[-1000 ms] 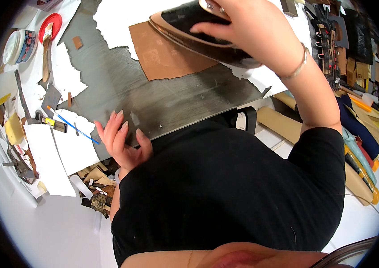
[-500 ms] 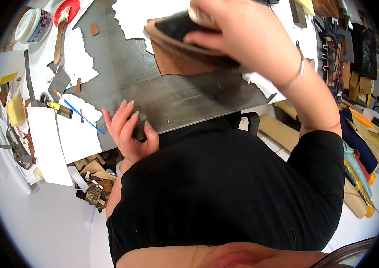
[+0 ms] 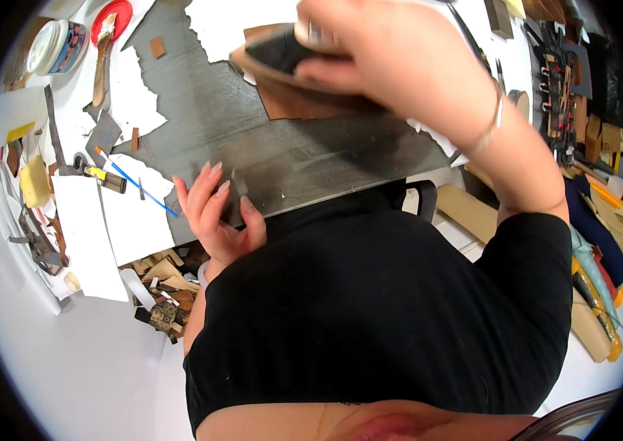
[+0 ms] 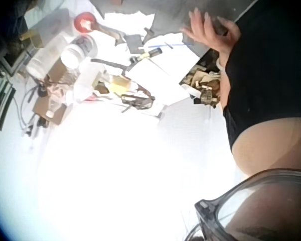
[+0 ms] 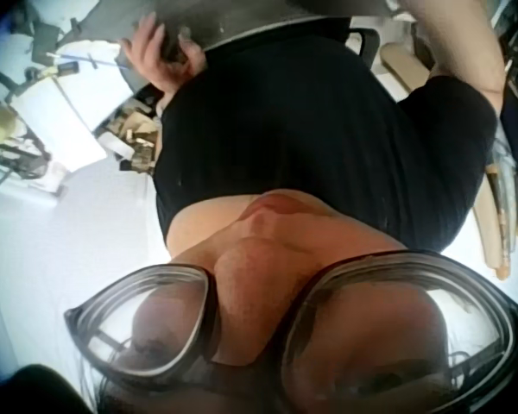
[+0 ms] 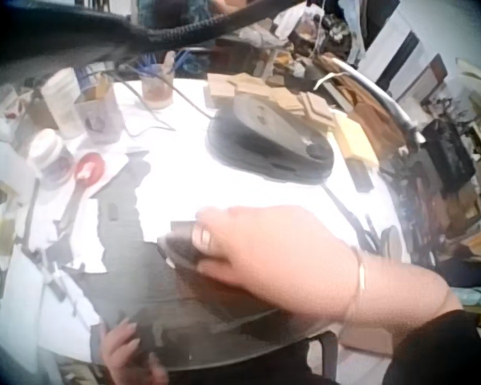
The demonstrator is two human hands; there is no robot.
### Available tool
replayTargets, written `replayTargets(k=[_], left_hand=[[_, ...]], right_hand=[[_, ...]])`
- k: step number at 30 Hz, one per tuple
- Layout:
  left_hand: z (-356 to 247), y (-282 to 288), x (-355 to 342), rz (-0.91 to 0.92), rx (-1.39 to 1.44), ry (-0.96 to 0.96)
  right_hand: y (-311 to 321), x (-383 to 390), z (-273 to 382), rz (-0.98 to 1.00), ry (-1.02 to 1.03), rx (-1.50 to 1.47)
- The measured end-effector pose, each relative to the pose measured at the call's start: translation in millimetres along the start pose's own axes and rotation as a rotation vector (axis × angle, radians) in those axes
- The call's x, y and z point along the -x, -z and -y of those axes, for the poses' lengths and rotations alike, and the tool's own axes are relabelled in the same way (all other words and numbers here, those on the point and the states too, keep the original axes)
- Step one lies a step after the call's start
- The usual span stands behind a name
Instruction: The person applies white adhesive to a circular piece of material, presses it onto a brown leather sheet, and uses a sponge to smooth the surface. They then iron the bonded piece and trim the excess leather around the circle using scissors.
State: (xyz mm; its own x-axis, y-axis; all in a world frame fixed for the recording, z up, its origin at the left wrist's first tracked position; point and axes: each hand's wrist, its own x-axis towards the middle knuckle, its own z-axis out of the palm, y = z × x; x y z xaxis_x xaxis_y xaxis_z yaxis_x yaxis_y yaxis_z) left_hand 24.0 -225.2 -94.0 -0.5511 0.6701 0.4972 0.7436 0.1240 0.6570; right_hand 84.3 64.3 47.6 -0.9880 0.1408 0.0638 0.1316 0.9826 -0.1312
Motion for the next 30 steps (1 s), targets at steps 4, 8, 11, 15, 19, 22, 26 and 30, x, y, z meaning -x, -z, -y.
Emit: replayTargets(k=[4, 8, 11, 15, 19, 22, 26, 30], left_hand=[[2, -1, 1, -0.033, 0.02, 0.009], [5, -5, 2, -0.09, 0.055, 0.022], [3, -6, 6, -0.074, 0.045, 0.026], [-1, -2, -1, -0.031, 0.015, 0.015], [-3, -4, 0, -0.053, 0.049, 0.022], [-4, -5, -1, -0.099, 0.076, 0.022], [-2, -9, -1, -0.129, 0.073, 0.037], [-7, -10, -1, -0.164, 0.052, 0.043]], right_hand=[[16, -27, -32, 0.048, -0.155, 0.001], [-6, 11, -37, -0.134, 0.042, 0.119], [4, 47, 6, 0.067, -0.025, 0.032], [13, 55, 16, 0.191, -0.015, -0.047], [10, 19, -18, 0.049, -0.03, 0.038], [-2, 3, -36, -0.086, -0.031, 0.07], [2, 30, 0, 0.054, -0.026, -0.072], [9, 21, 9, 0.114, 0.007, -0.133]])
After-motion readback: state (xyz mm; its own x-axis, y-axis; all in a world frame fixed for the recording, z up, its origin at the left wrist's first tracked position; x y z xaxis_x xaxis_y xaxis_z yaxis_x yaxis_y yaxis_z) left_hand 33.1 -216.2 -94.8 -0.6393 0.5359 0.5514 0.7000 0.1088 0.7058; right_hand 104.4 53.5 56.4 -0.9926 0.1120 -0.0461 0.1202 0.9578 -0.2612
